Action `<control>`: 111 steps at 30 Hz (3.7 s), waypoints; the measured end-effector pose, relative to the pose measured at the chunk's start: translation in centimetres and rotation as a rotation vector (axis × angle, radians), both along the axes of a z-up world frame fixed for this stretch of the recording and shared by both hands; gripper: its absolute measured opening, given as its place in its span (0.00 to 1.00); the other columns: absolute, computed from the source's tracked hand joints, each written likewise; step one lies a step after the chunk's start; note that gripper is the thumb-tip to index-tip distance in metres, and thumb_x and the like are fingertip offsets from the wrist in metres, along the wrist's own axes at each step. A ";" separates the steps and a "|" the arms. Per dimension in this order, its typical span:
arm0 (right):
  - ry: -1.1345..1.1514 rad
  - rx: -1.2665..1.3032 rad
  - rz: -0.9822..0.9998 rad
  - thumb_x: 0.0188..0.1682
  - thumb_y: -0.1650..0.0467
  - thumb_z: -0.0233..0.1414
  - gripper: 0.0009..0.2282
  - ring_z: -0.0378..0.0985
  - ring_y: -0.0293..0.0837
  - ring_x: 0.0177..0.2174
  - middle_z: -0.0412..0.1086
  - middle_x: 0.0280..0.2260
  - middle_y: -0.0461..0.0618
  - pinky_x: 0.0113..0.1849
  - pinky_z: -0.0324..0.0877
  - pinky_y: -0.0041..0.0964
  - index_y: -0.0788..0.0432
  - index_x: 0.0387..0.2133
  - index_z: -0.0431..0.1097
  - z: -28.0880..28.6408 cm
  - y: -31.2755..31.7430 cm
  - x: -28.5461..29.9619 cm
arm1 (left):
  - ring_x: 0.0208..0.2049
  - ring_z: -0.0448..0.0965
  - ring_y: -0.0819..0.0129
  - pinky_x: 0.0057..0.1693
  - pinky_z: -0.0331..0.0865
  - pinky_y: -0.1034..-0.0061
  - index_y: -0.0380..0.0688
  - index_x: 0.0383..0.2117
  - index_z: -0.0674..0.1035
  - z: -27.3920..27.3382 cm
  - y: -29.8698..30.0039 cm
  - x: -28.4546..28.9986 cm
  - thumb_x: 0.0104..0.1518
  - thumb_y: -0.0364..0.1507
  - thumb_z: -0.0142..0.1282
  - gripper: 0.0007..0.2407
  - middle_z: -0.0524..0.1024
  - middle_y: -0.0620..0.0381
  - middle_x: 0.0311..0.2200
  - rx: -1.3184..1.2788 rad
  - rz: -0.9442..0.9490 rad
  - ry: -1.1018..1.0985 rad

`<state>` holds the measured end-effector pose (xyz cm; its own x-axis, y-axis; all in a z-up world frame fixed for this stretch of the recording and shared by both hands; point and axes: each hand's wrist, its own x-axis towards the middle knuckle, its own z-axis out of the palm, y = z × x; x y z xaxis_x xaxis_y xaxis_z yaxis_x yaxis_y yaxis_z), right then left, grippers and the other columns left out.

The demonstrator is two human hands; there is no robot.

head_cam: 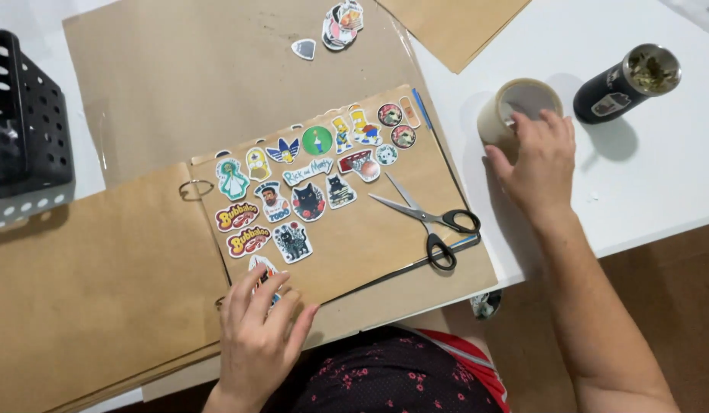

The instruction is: Peeling the backing off stickers and placing them onto a page in a binder

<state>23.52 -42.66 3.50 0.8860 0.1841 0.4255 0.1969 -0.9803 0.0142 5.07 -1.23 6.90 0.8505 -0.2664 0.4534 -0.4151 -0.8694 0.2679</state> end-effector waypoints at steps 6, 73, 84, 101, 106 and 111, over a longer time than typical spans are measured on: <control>-0.088 0.106 0.130 0.52 0.71 0.61 0.06 0.76 0.54 0.45 0.78 0.37 0.55 0.63 0.49 0.69 0.61 0.38 0.76 1.4 1.8 -1.9 | 0.53 0.72 0.51 0.58 0.65 0.61 0.45 0.35 0.81 1.8 -1.3 1.4 0.56 0.31 0.61 0.06 0.77 0.55 0.47 -0.190 -0.080 -0.052; 0.275 1.050 -0.111 0.48 0.75 0.55 0.01 0.73 0.46 0.48 0.71 0.42 0.55 0.53 0.67 0.38 0.61 0.28 0.72 10.2 5.4 -22.5 | 0.42 0.80 0.61 0.57 0.74 0.71 0.35 0.35 0.79 1.8 -1.7 -1.5 0.59 0.23 0.52 0.05 0.79 0.50 0.34 -0.981 0.022 0.254; 0.519 0.868 0.461 0.42 0.71 0.58 0.03 0.75 0.45 0.44 0.75 0.33 0.46 0.58 0.66 0.44 0.58 0.23 0.73 14.4 14.3 -17.2 | 0.49 0.80 0.71 0.59 0.76 0.74 0.45 0.39 0.83 7.0 -4.2 0.5 0.52 0.29 0.65 0.10 0.81 0.56 0.42 -1.354 -0.321 0.821; 0.546 0.878 0.485 0.42 0.70 0.59 0.03 0.77 0.47 0.45 0.77 0.33 0.45 0.56 0.66 0.43 0.58 0.27 0.76 13.0 14.9 -17.0 | 0.43 0.82 0.70 0.53 0.76 0.78 0.41 0.33 0.82 5.5 -4.3 -0.2 0.58 0.26 0.59 0.03 0.83 0.50 0.39 -1.543 -0.270 0.868; 0.634 0.876 0.376 0.41 0.71 0.58 0.10 0.78 0.45 0.50 0.79 0.42 0.52 0.56 0.66 0.40 0.58 0.37 0.79 13.0 14.8 -16.6 | 0.46 0.82 0.67 0.53 0.76 0.76 0.42 0.32 0.80 5.2 -4.3 -0.5 0.59 0.26 0.57 0.02 0.83 0.48 0.40 -1.526 -0.226 0.839; 0.178 0.243 0.163 0.52 0.70 0.54 0.22 0.72 0.59 0.47 0.73 0.51 0.58 0.50 0.66 0.51 0.62 0.61 0.67 5.9 11.8 -13.3 | 0.53 0.79 0.50 0.53 0.79 0.67 0.43 0.32 0.75 4.2 -4.1 -0.6 0.61 0.25 0.53 0.02 0.79 0.33 0.47 -1.887 -0.180 0.846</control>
